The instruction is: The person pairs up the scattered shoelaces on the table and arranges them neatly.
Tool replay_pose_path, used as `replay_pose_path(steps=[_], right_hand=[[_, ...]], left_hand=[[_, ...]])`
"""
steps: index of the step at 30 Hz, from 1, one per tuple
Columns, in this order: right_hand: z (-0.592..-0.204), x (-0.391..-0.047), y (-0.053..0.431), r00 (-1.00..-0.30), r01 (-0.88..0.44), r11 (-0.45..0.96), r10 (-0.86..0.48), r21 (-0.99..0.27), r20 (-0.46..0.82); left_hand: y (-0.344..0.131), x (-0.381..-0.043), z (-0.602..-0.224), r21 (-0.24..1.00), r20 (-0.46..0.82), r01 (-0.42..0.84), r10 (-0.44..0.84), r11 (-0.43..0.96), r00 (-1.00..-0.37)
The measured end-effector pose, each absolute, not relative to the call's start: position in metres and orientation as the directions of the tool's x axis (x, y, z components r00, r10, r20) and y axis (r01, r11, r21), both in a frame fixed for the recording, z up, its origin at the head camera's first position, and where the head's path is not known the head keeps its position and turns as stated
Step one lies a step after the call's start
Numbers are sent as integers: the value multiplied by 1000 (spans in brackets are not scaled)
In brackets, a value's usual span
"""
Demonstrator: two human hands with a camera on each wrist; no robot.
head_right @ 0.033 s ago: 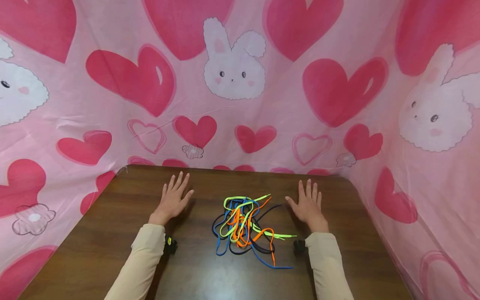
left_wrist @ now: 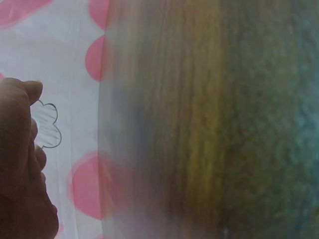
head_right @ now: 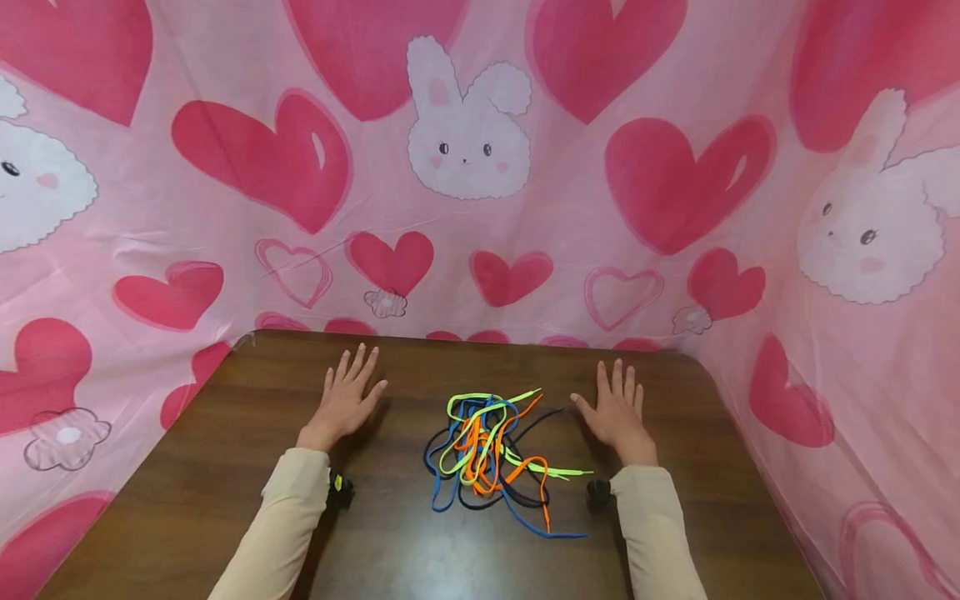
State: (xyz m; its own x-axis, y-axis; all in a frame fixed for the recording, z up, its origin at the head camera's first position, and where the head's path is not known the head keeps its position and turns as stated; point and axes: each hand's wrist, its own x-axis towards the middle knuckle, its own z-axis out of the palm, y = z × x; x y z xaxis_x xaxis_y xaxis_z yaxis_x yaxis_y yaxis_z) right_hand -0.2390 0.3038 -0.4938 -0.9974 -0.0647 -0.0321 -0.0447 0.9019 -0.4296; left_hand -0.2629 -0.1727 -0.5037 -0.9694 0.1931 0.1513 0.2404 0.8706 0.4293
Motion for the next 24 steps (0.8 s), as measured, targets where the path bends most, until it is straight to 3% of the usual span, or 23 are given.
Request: replay_pose_path(steps=[24], right_hand=[[-480,-224,314,-999,-27,900,-37,-435,-16]], left_hand=[[-166,-265,-499,438,152,266,221,859,-963]])
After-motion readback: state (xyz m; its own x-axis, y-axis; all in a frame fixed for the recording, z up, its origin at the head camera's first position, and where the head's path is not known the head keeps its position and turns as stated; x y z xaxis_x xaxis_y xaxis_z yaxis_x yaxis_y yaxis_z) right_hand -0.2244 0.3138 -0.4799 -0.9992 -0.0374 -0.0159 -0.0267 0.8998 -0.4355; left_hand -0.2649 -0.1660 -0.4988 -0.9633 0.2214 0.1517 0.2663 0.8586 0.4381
